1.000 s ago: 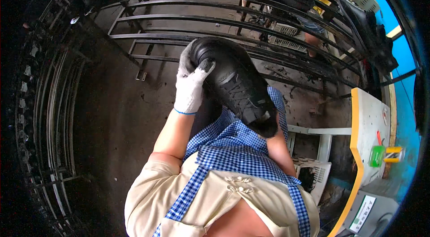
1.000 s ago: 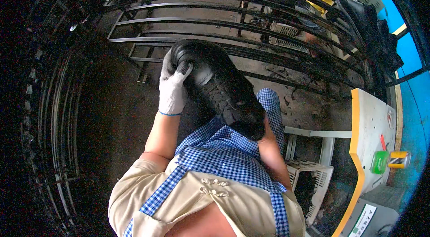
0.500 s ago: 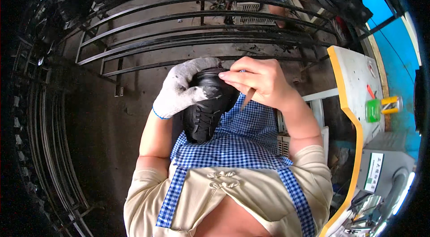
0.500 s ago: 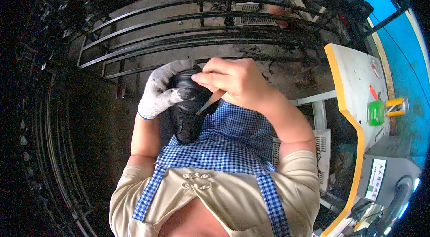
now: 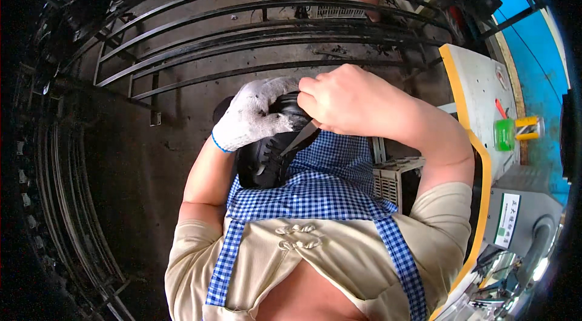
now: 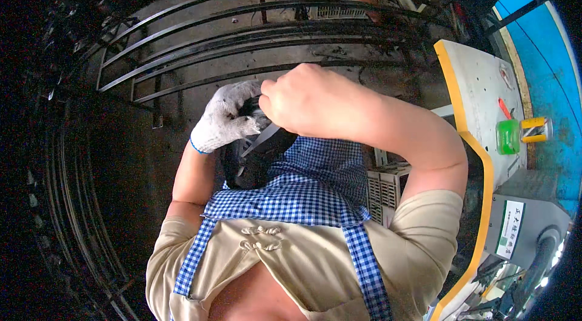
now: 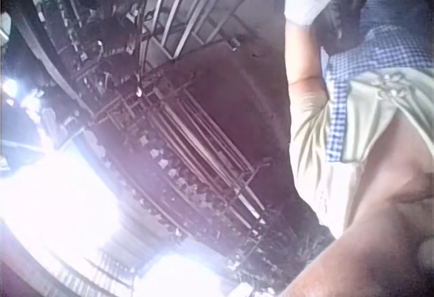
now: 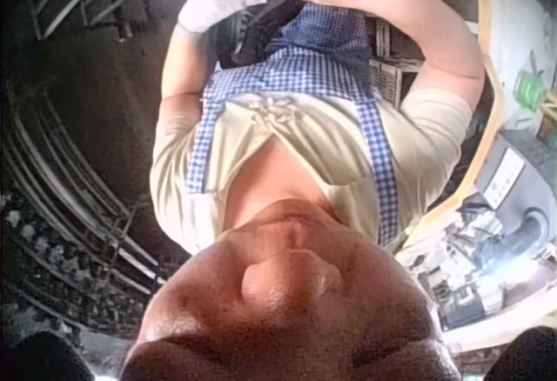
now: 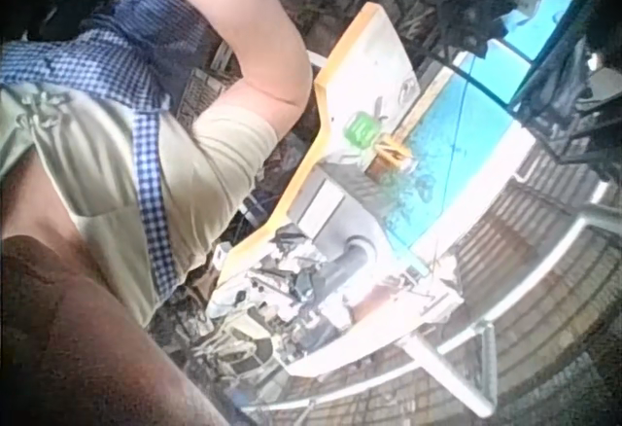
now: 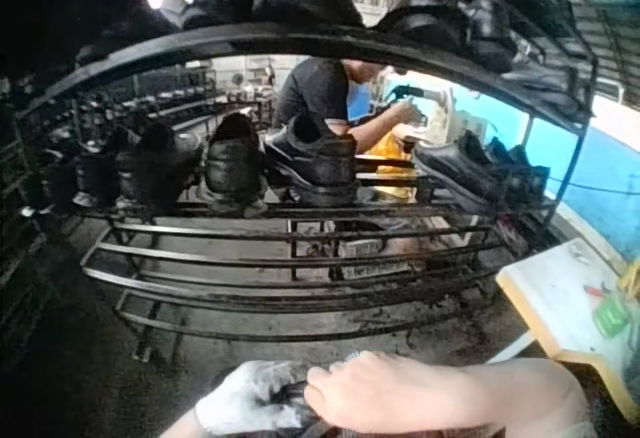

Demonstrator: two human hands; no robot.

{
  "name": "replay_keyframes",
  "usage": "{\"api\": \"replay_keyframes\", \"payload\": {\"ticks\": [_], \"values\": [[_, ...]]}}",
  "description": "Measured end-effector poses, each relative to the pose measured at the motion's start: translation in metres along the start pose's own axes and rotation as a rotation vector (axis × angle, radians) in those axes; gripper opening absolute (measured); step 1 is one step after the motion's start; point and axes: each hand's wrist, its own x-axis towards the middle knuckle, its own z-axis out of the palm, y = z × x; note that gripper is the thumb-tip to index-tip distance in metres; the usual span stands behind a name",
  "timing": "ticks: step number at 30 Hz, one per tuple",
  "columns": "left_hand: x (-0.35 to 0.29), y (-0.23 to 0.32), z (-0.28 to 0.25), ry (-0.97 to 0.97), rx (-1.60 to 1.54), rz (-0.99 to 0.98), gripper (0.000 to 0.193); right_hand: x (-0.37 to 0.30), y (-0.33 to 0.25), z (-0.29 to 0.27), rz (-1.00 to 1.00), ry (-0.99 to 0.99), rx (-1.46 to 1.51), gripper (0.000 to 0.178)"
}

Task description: The person repeatedly picks up black shoes from a metal rack, wipes the soles and uppers with a cloth, and places them back on the rack. The person handles the shoes one at a time, rotating them to access different surfaces before returning them to the rack.

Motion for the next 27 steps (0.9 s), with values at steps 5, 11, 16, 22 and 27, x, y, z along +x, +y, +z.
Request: {"api": "replay_keyframes", "payload": {"ticks": [5, 11, 16, 22, 27], "values": [[-0.001, -0.002, -0.001, 0.03, -0.103, -0.029, 0.058, -0.003, 0.023, 0.03, 0.041, 0.283, 0.484, 0.019], [-0.008, -0.002, -0.006, 0.046, -0.204, -0.001, 0.07, -0.023, 0.036, 0.068, 0.197, 0.429, 1.207, 0.011], [-0.015, -0.004, -0.024, 0.299, -0.189, -0.047, 0.075, -0.054, 0.03, 0.144, 0.613, 0.474, 1.074, 0.03], [0.017, -0.007, -0.037, 0.793, -0.619, 0.158, 0.047, -0.084, -0.014, 0.238, 0.472, 0.317, 2.032, 0.072], [0.052, 0.018, -0.014, 0.793, -0.743, -0.007, 0.056, -0.115, -0.051, 0.208, 0.607, 0.513, 1.712, 0.066]]}}
